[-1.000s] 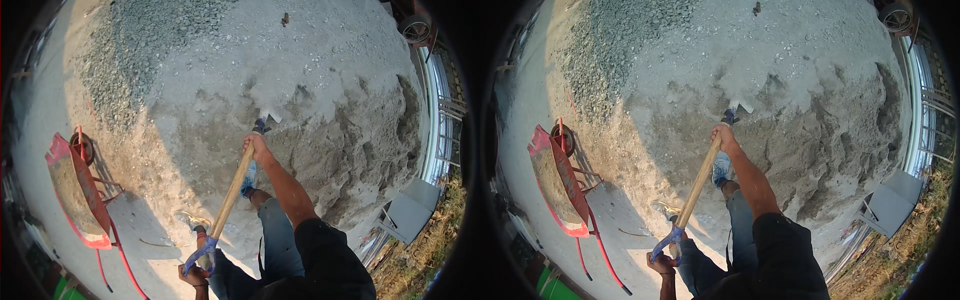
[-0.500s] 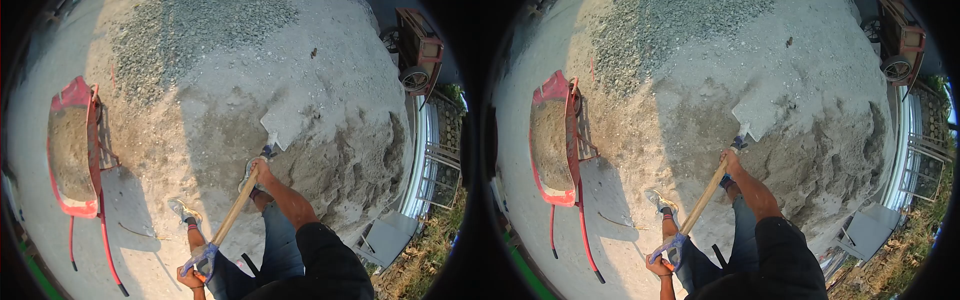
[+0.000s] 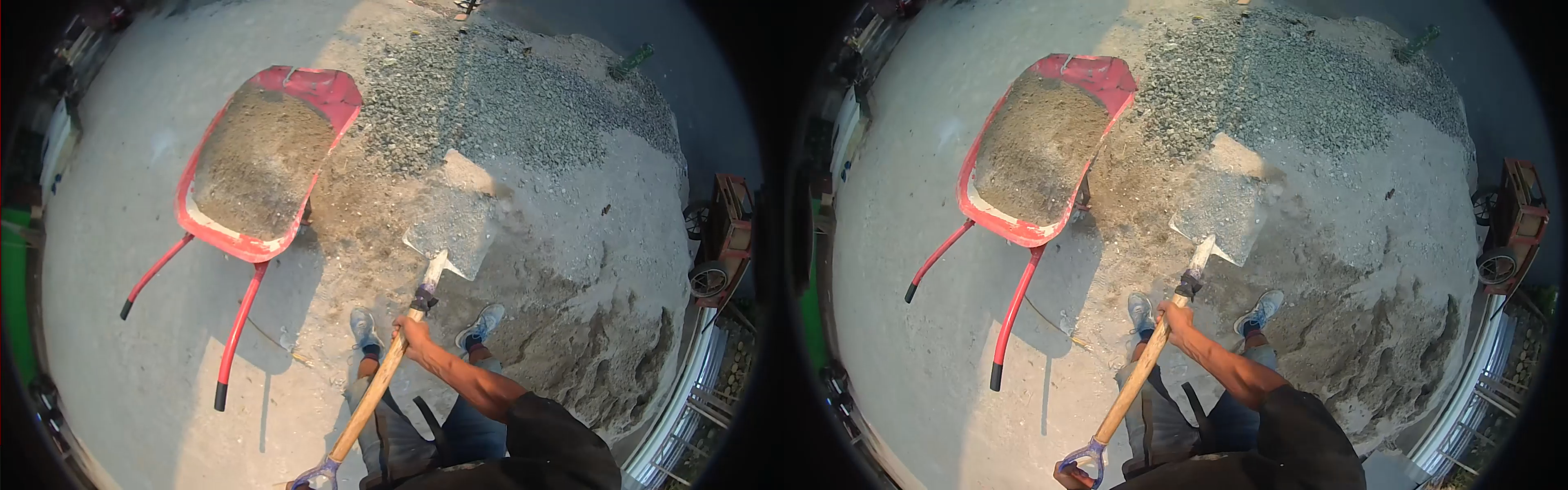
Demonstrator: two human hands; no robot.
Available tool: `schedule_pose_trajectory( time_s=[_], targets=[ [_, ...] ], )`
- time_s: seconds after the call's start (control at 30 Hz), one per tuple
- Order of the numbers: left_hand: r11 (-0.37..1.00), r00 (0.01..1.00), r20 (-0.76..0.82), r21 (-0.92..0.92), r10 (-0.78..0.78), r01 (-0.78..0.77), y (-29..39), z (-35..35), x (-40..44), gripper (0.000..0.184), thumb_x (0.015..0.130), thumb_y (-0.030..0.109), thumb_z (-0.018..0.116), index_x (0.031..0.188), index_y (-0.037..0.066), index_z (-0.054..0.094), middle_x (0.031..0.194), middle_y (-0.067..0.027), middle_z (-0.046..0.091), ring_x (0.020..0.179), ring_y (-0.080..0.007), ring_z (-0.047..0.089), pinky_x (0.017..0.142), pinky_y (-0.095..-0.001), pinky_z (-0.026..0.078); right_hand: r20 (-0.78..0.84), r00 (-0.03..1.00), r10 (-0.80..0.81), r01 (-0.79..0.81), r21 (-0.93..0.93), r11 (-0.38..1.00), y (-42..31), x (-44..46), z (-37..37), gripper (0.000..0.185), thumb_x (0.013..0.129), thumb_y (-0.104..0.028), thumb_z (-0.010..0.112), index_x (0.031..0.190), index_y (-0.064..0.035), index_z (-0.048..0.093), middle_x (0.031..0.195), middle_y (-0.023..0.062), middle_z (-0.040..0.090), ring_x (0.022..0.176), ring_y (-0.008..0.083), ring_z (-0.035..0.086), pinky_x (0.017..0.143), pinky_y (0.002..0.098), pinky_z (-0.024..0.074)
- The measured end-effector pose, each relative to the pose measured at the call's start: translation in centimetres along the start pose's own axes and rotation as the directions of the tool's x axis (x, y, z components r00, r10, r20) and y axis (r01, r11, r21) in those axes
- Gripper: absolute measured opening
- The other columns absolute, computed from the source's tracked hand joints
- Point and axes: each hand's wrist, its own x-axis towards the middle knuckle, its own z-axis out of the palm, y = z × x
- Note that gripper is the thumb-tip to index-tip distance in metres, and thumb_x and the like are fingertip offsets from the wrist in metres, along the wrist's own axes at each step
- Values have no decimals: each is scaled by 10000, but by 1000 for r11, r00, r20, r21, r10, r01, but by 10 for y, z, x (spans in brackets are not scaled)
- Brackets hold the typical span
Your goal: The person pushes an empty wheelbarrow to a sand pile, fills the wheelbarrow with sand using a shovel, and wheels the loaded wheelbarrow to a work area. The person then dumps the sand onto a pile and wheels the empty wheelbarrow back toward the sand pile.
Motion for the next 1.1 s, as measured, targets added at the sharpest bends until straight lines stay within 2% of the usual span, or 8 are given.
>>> schedule_pose_trajectory(
  time_s=[0.03, 0.17, 0.23, 0.33, 0.47, 0.7, 0.83, 1.1],
  targets=[
    [990, 994, -52, -101, 97, -102, -32, 15, 17, 377, 718, 375, 653, 906, 49, 640, 841, -119, 636, 746, -227, 576, 676, -373, 451, 37, 999, -30, 33, -61, 998, -6, -13, 25, 107, 699, -17, 592, 738, -6, 493, 605, 74, 503, 481, 178, 525, 451, 344, 470],
    [752, 988, 8, -647, -157, 125, 1, -6, 36, 356, 709, 363, 657, 878, 50, 637, 814, -111, 629, 724, -224, 568, 664, -370, 448, 237, 944, -232, 300, -311, 902, -16, -8, 110, 134, 712, -29, 614, 787, 12, 510, 638, 96, 549, 519, 194, 565, 466, 328, 488],
    [666, 985, 33, -733, -169, 139, 16, -11, 44, 346, 705, 357, 660, 864, 51, 636, 801, -107, 625, 714, -223, 564, 658, -369, 446, 270, 862, -428, 502, -566, 654, -14, 43, 145, 245, 694, -93, 663, 836, 36, 511, 711, 121, 588, 570, 213, 600, 511, 343, 508],
    [584, 985, 48, -800, -163, 135, 36, -14, 49, 330, 699, 347, 663, 843, 51, 633, 780, -101, 620, 698, -221, 558, 649, -367, 444, 252, 859, -446, 463, -754, 467, -49, 29, 190, 616, 589, -274, 759, 991, 81, 456, 929, 223, 589, 841, 297, 606, 740, 364, 495],
    [532, 988, 69, -836, -140, 134, 61, -10, 44, 310, 690, 334, 667, 815, 52, 630, 754, -94, 613, 677, -219, 550, 637, -364, 441, 256, 825, -503, 464, -815, 346, -66, -6, 199, 708, 554, -300, 779, 1033, 89, 432, 932, 233, 586, 843, 307, 610, 742, 361, 495],
    [551, 998, 56, -833, -4, 49, 120, -33, 76, 278, 675, 312, 675, 766, 54, 625, 707, -80, 601, 639, -214, 536, 616, -359, 435, 298, 883, -363, 465, -447, 764, -67, -8, 114, 344, 661, -137, 673, 903, 25, 490, 765, 110, 570, 629, 201, 598, 521, 328, 514],
    [603, 991, 48, -797, 129, -40, 168, -54, 105, 261, 667, 300, 679, 738, 56, 622, 680, -73, 594, 618, -212, 528, 603, -356, 432, 248, 946, -210, 231, -61, 971, -74, -13, 67, 184, 742, -102, 608, 859, -27, 487, 701, 59, 523, 555, 167, 563, 481, 322, 491],
    [773, 954, -18, -582, 298, -252, 278, -101, 97, 231, 650, 274, 688, 682, 58, 616, 626, -57, 580, 576, -206, 512, 579, -351, 425, 314, 919, -240, 89, 426, 900, -169, 21, -33, 114, 788, -112, 573, 788, -44, 482, 645, 32, 502, 558, 163, 523, 552, 351, 483]
  ],
)
